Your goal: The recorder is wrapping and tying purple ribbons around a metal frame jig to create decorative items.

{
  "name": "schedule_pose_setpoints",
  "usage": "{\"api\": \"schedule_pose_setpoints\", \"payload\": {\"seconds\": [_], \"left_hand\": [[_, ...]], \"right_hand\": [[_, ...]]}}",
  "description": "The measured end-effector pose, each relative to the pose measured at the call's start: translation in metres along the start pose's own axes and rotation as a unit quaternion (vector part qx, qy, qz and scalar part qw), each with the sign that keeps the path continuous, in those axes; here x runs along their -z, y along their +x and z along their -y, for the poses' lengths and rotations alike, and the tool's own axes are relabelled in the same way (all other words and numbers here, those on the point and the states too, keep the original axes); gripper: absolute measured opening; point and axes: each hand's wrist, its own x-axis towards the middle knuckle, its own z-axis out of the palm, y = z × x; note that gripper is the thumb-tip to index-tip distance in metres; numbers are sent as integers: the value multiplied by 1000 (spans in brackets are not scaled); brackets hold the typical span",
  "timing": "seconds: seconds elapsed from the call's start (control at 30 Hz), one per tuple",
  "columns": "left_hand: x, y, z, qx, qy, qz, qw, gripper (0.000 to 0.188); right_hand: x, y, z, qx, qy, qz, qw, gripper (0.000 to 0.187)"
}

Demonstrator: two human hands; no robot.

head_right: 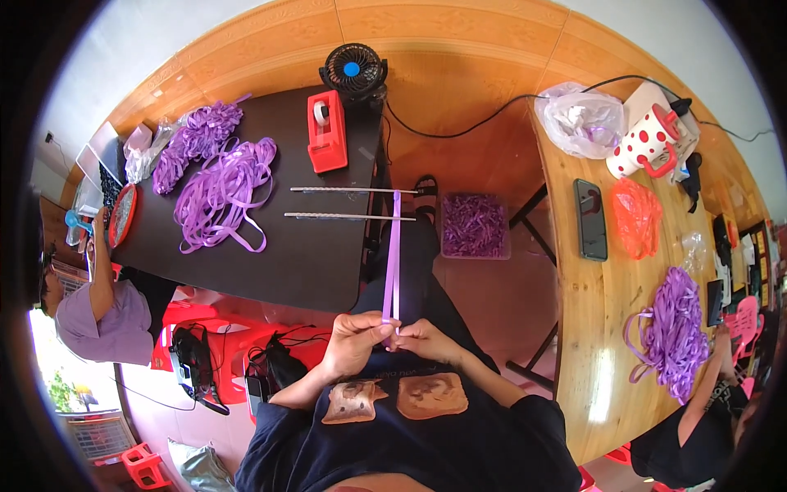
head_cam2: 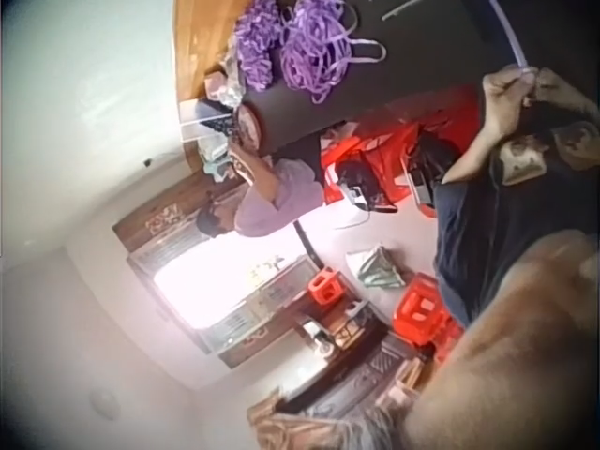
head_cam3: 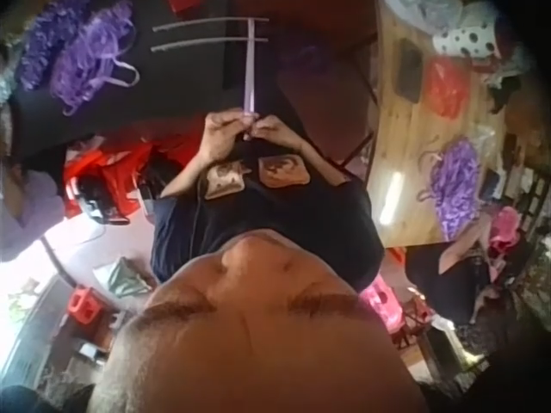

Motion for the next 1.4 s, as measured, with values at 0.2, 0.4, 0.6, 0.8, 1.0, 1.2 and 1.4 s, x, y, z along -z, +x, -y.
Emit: {"api": "schedule_pose_setpoints", "payload": {"seconds": [0.2, 0.4, 0.6, 0.8, 1.0, 1.2, 1.4], "left_hand": [[7, 2, 33, 50, 58, -51, 996, 18], [25, -1, 54, 10, 290, -101, 952, 16], [30, 9, 41, 90, 173, -83, 977, 17], [39, 5, 45, 106, 226, 38, 968, 19], [33, 21, 48, 43, 240, -41, 969, 17], [28, 45, 50, 77, 48, -97, 991, 9], [33, 41, 53, 54, 21, -86, 995, 9]], "right_hand": [[-11, -1, 3, 12, -3, -13, 1000, 16], [-8, -2, -3, -90, -26, 13, 996, 15], [-7, 1, 11, -104, -71, 42, 991, 15], [-4, 1, 1, -121, -27, 26, 992, 20], [-4, 3, 9, -83, -59, 37, 994, 18], [-2, 2, 6, -35, -94, 51, 994, 19], [9, 5, 7, -67, -127, 72, 987, 16]]}}
